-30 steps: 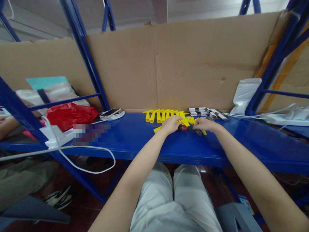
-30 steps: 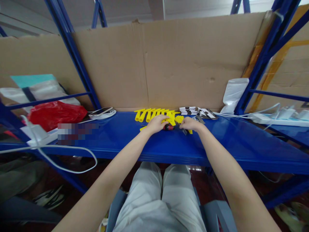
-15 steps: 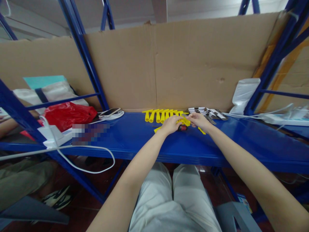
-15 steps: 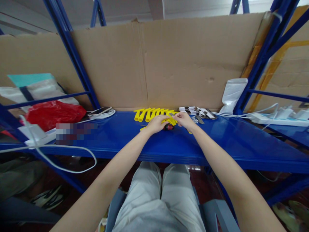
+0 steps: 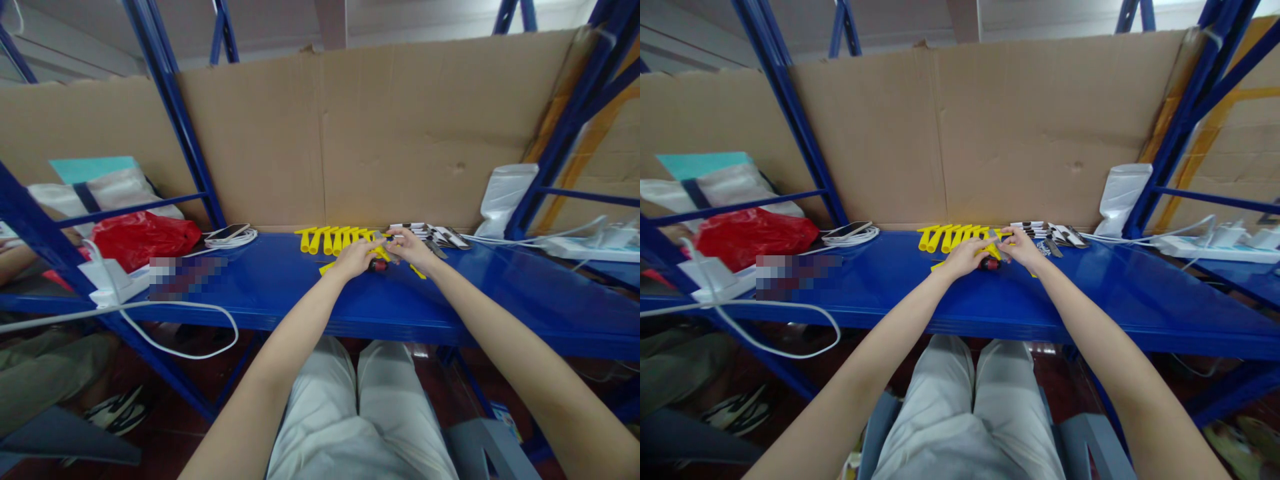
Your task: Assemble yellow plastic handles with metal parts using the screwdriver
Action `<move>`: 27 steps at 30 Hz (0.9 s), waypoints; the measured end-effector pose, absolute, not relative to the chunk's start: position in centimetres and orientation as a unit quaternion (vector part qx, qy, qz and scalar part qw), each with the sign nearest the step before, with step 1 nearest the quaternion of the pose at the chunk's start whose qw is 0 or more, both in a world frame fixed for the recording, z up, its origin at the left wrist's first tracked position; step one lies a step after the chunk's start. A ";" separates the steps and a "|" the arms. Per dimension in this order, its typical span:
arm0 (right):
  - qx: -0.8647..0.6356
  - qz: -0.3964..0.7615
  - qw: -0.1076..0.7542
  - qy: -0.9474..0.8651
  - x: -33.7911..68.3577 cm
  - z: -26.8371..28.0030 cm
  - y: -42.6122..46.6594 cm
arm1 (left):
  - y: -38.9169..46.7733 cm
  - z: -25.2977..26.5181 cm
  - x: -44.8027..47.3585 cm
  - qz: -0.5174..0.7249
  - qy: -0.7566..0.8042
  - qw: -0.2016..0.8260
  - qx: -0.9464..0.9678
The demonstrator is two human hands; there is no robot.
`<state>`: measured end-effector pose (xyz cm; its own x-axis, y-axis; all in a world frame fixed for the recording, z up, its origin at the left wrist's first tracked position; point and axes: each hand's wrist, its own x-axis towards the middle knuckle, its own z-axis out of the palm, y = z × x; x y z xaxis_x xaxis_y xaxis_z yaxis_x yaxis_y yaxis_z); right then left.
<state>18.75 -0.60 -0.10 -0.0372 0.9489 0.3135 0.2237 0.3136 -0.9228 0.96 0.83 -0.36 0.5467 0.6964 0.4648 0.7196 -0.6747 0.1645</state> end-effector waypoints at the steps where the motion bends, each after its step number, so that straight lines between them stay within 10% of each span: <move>1: -0.475 0.353 0.506 -0.627 18.7 -0.2 -0.5 | 0.8 -0.4 1.0 -0.252 -0.403 0.024 -0.880; 27: -0.513 0.403 0.467 -0.597 18.2 0.2 -1.3 | 0.7 -0.9 1.1 -0.214 -0.421 0.108 -0.875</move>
